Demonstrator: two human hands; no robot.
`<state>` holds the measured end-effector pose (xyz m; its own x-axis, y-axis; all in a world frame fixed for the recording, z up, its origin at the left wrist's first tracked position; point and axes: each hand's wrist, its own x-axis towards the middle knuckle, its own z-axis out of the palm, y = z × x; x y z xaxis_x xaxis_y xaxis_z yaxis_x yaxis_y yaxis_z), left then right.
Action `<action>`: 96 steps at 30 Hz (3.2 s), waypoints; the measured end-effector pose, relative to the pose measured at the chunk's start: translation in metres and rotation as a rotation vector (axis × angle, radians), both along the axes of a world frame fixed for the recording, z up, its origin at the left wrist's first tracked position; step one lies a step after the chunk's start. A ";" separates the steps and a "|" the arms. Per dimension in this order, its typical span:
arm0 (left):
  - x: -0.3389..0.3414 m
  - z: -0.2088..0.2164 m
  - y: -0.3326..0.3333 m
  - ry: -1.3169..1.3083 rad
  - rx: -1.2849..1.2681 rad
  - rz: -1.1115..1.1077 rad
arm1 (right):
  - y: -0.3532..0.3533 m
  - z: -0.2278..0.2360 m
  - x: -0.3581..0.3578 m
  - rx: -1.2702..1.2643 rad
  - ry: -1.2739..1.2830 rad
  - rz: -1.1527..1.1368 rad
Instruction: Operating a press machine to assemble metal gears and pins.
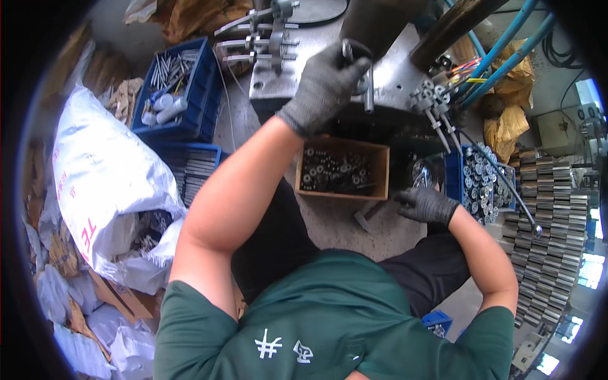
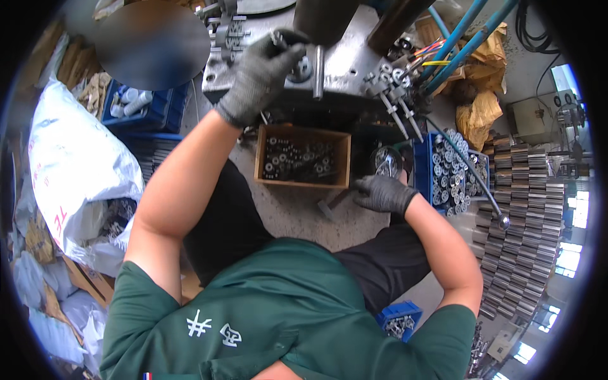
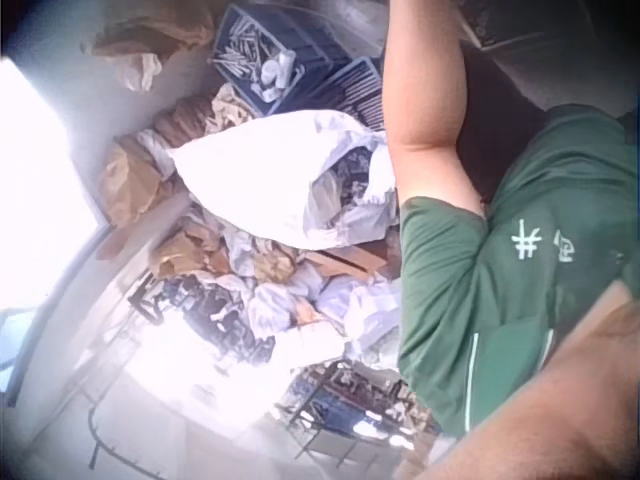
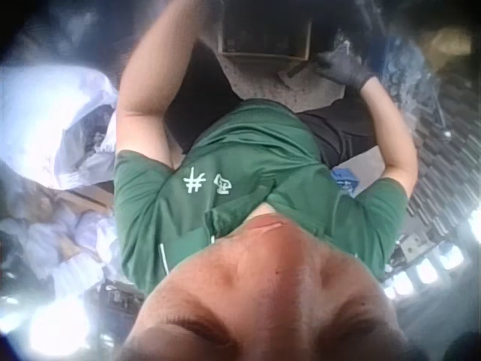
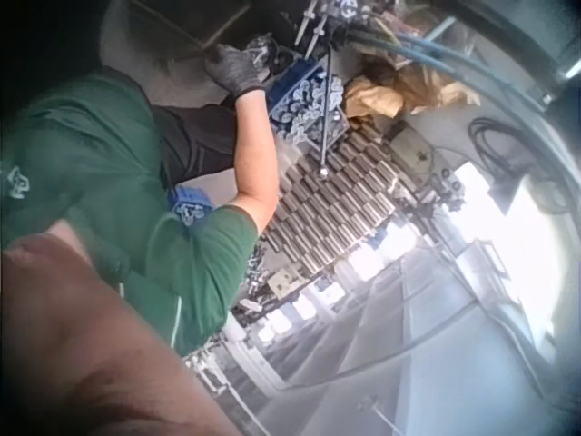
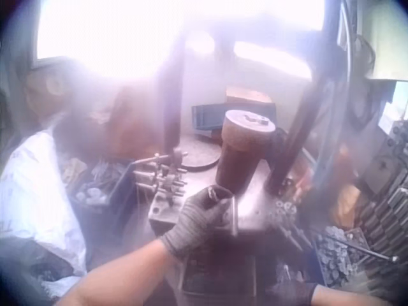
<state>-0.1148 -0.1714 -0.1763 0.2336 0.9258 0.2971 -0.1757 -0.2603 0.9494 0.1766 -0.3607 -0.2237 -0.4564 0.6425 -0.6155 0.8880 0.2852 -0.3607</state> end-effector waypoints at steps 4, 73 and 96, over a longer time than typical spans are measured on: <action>-0.008 -0.007 0.036 0.431 0.176 0.202 | 0.030 -0.027 -0.032 -0.024 -0.035 0.119; -0.001 -0.005 0.054 0.733 -0.114 0.137 | 0.164 0.050 -0.080 0.964 0.421 -0.390; -0.001 -0.003 0.047 0.703 -0.070 0.075 | 0.221 0.204 -0.069 1.174 0.736 -0.285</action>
<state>-0.1159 -0.1240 -0.1795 0.2832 0.9583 0.0384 0.5007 -0.1819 0.8463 0.1079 -0.1396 -0.0192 -0.2039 0.7301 0.6522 0.6812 0.5842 -0.4411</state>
